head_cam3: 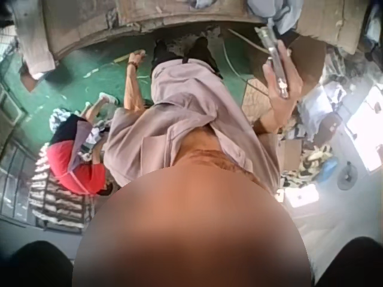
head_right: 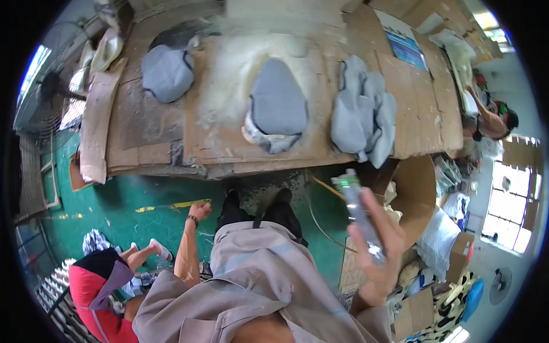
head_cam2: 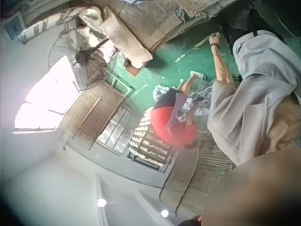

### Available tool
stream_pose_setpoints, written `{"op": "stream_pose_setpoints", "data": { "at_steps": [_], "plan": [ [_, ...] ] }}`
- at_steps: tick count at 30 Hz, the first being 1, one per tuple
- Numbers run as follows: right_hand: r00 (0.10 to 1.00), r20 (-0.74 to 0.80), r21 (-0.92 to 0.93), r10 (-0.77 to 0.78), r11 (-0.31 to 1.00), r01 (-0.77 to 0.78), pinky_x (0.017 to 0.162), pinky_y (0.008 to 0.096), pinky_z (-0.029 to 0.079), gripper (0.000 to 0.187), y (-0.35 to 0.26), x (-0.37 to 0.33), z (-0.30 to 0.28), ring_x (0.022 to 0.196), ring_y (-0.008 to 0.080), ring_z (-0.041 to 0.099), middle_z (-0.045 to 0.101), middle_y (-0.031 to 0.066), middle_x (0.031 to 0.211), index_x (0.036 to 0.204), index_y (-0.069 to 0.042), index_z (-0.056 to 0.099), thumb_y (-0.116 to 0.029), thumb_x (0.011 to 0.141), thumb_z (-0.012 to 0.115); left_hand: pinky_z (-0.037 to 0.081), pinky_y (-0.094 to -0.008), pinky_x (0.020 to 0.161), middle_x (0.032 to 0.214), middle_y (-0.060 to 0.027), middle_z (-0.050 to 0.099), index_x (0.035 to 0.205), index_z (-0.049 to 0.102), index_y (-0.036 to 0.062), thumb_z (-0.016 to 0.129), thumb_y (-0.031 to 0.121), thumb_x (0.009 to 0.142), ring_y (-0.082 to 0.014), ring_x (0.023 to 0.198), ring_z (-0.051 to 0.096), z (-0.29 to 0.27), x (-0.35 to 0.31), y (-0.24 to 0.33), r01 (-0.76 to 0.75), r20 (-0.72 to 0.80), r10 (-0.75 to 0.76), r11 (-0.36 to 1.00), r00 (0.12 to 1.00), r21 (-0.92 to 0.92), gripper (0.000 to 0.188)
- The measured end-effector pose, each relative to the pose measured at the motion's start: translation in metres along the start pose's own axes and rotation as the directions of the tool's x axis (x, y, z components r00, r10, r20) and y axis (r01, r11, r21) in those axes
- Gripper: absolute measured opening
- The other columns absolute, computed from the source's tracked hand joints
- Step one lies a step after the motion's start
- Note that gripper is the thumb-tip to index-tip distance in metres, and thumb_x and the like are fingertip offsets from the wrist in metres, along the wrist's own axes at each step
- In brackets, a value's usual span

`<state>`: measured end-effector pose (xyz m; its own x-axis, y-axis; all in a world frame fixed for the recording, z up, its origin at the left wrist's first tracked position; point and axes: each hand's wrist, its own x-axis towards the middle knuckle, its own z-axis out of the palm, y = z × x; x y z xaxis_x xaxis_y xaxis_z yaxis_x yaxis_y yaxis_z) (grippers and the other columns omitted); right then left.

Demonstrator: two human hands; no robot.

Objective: The recorder handles, sprays, and organizes shoe upper components onto a drying rack in a factory setting.

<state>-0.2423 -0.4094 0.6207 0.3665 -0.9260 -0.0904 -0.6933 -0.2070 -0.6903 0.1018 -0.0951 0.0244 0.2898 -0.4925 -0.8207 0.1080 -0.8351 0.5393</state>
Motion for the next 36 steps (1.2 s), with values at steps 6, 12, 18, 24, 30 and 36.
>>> {"op": "stream_pose_setpoints", "data": {
  "at_steps": [6, 12, 18, 24, 30, 36],
  "plan": [
    [0.999, -0.032, 0.059, 0.004, 0.998, -0.003, 0.074, 0.0241, 0.049, 0.055, -0.017, 0.010, 0.031, 0.084, 0.0114, 0.061, 0.067, 0.0081, 0.097, 0.141, 0.004, 0.054, -0.005, 0.089, 0.068, 0.053, -0.0253, 0.064, 0.089, -0.0013, 0.070, 0.121, 0.065, 0.0034, 0.067, 0.023, 0.098, -0.0093, 0.075, 0.064, -0.073, 0.009, 0.246, -0.427, -0.262, 0.339, 0.765, 0.903, -0.482, 0.031],
    [0.996, 0.083, 0.084, 0.038, 0.995, -0.045, 0.071, 0.0259, 0.051, 0.055, -0.035, 0.013, 0.064, 0.080, 0.0125, 0.063, 0.068, 0.0088, 0.092, 0.140, 0.002, 0.057, -0.008, 0.088, 0.071, 0.049, -0.0426, 0.098, 0.126, -0.0207, 0.064, 0.137, 0.051, -0.0053, 0.089, 0.043, 0.069, -0.0341, 0.117, 0.061, -0.210, 0.152, 0.378, -0.504, -0.847, 0.002, 0.804, 0.532, -0.315, 0.092],
    [0.984, 0.044, 0.139, 0.170, 0.975, -0.175, 0.073, 0.0247, 0.053, 0.055, -0.037, 0.006, 0.081, 0.084, 0.0109, 0.064, 0.069, 0.0082, 0.099, 0.141, 0.001, 0.055, -0.005, 0.089, 0.071, 0.046, -0.0452, 0.104, 0.128, -0.0232, 0.064, 0.136, 0.052, -0.0063, 0.096, 0.045, 0.052, -0.0375, 0.122, 0.060, -0.210, 0.181, 0.463, -0.239, -0.871, -0.297, 0.881, 0.392, -0.408, 0.107],
    [0.983, 0.094, 0.102, 0.156, 0.981, -0.166, 0.081, 0.0295, 0.053, 0.057, -0.053, 0.028, 0.118, 0.090, 0.0175, 0.068, 0.071, 0.0125, 0.107, 0.141, -0.003, 0.057, -0.003, 0.086, 0.072, 0.057, -0.0451, 0.083, 0.106, -0.0136, 0.071, 0.119, 0.067, -0.0041, 0.083, 0.021, 0.074, -0.0299, 0.102, 0.069, -0.258, 0.124, 0.466, -0.558, -0.583, 0.159, 0.561, 0.797, -0.611, 0.054],
    [0.912, 0.383, 0.178, -0.147, 0.980, 0.083, 0.084, 0.0391, 0.052, 0.067, -0.046, 0.108, 0.224, 0.095, 0.0380, 0.065, 0.066, 0.0204, 0.111, 0.145, -0.007, 0.051, -0.005, 0.083, 0.076, 0.052, -0.0478, 0.097, 0.125, -0.0156, 0.065, 0.133, 0.056, -0.0047, 0.069, 0.006, 0.086, -0.0328, 0.113, 0.064, -0.264, -0.032, 0.427, -0.697, -0.590, 0.431, 0.144, 0.683, -0.702, 0.050],
    [0.921, 0.285, -0.166, -0.265, 0.933, 0.319, 0.093, 0.0463, 0.051, 0.074, -0.035, 0.197, 0.430, 0.113, 0.0390, 0.060, 0.056, 0.0219, 0.135, 0.149, 0.001, 0.039, -0.006, 0.083, 0.071, 0.046, -0.0519, 0.104, 0.133, -0.0161, 0.061, 0.138, 0.053, -0.0030, 0.063, 0.016, 0.093, -0.0330, 0.120, 0.060, -0.292, -0.135, 0.305, -0.711, -0.694, 0.195, 0.032, 0.693, -0.702, 0.049]
  ]
}}
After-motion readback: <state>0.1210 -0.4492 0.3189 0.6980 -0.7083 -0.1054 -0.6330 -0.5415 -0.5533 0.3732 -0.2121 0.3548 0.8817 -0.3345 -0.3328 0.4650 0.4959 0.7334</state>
